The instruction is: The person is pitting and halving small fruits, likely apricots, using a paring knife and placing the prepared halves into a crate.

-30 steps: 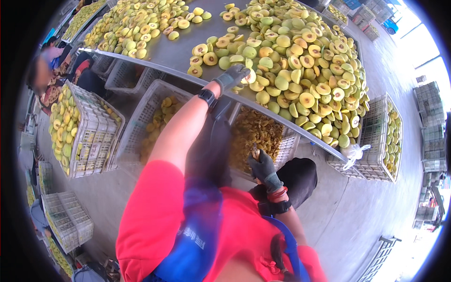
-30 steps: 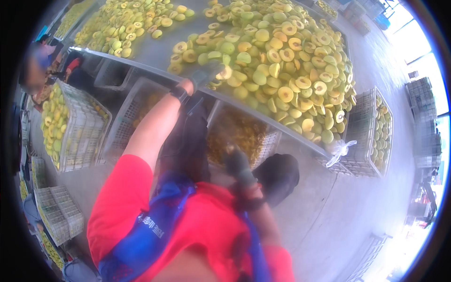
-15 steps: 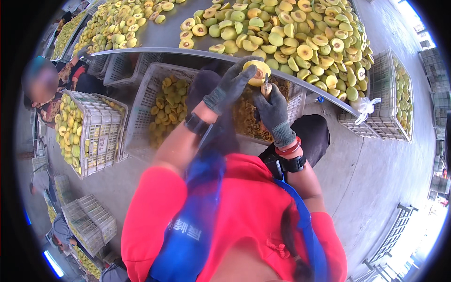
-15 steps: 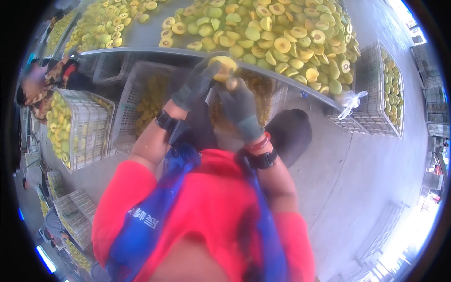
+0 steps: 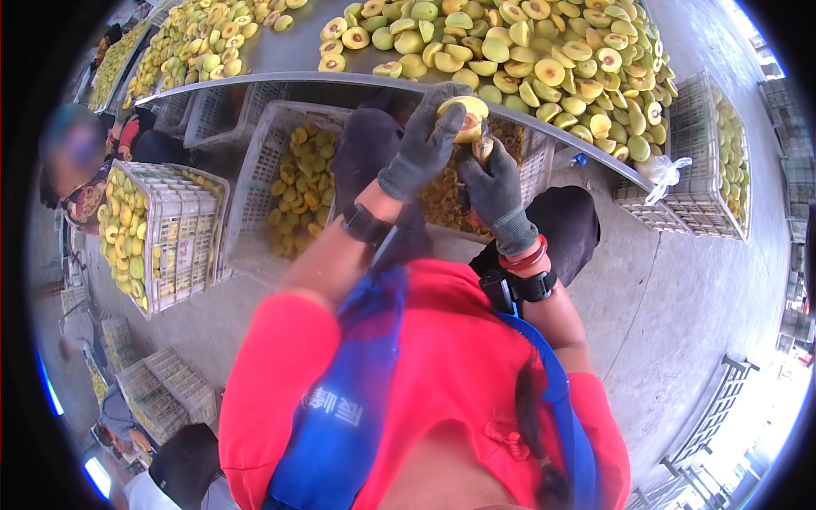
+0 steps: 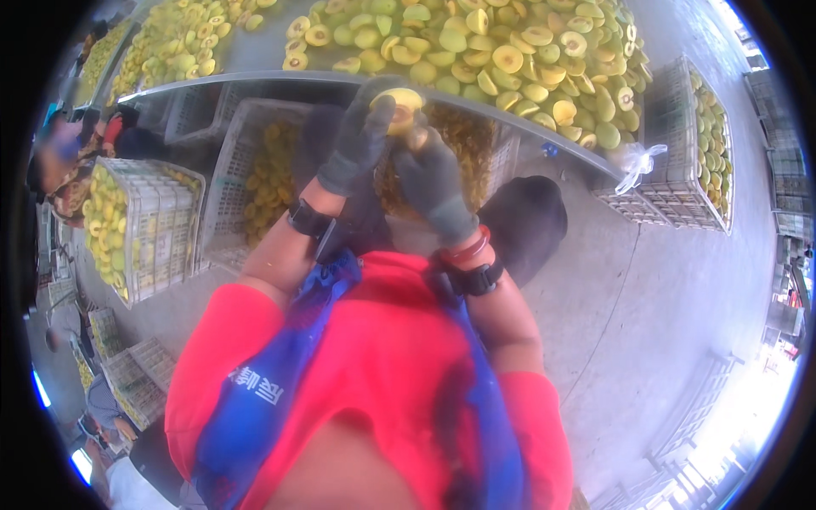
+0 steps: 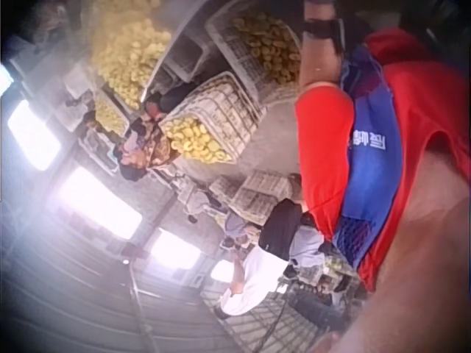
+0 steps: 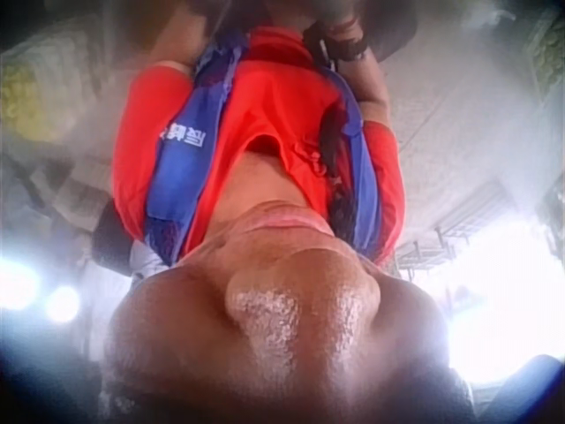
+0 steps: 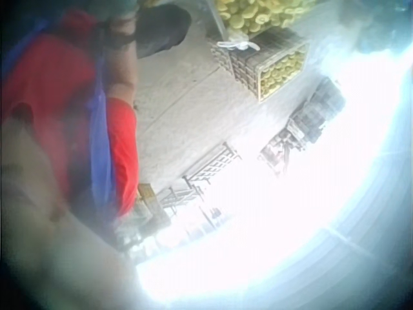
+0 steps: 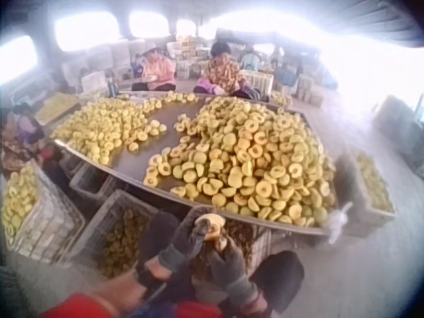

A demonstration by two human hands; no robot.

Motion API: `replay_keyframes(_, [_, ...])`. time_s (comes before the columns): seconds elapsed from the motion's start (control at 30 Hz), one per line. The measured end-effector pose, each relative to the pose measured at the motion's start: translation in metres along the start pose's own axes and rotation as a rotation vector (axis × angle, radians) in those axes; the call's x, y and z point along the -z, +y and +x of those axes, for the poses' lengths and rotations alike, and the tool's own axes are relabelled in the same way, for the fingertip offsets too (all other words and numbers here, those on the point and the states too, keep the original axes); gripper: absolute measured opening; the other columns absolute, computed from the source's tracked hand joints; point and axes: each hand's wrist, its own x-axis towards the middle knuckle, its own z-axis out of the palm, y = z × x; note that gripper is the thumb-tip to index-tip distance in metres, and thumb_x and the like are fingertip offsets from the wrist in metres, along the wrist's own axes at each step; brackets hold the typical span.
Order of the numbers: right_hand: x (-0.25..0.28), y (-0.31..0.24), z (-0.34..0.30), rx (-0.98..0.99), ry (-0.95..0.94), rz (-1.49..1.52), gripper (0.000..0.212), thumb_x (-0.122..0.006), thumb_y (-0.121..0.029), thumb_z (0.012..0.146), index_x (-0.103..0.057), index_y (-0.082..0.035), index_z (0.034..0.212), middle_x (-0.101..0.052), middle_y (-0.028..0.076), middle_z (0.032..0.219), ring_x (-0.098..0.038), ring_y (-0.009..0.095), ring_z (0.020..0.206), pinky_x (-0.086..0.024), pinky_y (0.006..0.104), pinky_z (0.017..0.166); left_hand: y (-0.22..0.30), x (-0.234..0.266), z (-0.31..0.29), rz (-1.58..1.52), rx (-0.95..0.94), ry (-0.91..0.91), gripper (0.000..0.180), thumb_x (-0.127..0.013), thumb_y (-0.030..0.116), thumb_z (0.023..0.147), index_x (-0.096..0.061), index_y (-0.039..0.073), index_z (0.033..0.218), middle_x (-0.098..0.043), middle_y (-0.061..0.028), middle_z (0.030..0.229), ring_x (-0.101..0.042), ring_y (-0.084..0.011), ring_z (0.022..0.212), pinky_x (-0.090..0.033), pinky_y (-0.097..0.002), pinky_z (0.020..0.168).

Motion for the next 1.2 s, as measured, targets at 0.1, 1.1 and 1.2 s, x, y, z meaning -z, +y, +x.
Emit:
replay_keyframes(0.1, [0.001, -0.009, -0.004, -0.074, -0.065, 0.117, 0.009, -0.051, -0.011, 0.088, -0.052, -0.004, 0.094, -0.051, 0.000, 0.067, -0.049, 0.007, 0.048, -0.041, 0.0224, 0.041, -0.004, -0.002, -0.003, 0.165, -0.069, 0.034, 0.034, -0.052, 0.025, 0.092, -0.050, 0.001, 0.116, -0.055, -0.0122, 0.105, -0.056, -0.0197, 0.094, -0.045, -0.0309, 0.084])
replay_keyframes(1.1, [0.022, -0.026, -0.006, -0.525, -0.669, 0.466, 0.017, -0.054, -0.016, 0.084, -0.058, 0.000, 0.090, -0.055, 0.001, 0.073, -0.051, 0.007, 0.059, -0.039, 0.0204, 0.051, 0.009, 0.015, -0.017, -0.236, 0.077, -0.234, 0.034, -0.046, 0.029, 0.096, -0.050, 0.003, 0.118, -0.059, -0.0070, 0.104, -0.056, -0.0134, 0.095, -0.048, -0.0274, 0.082])
replay_keyframes(1.2, [0.006, -0.016, -0.009, -0.486, -0.586, 0.608, 0.012, -0.053, -0.011, 0.085, -0.050, -0.001, 0.090, -0.048, 0.002, 0.057, -0.043, 0.010, 0.038, -0.034, 0.0225, 0.035, 0.033, 0.009, -0.021, -0.106, -0.035, 0.221, 0.032, -0.046, 0.030, 0.096, -0.053, 0.004, 0.113, -0.059, -0.0074, 0.100, -0.058, -0.0143, 0.090, -0.050, -0.0276, 0.078])
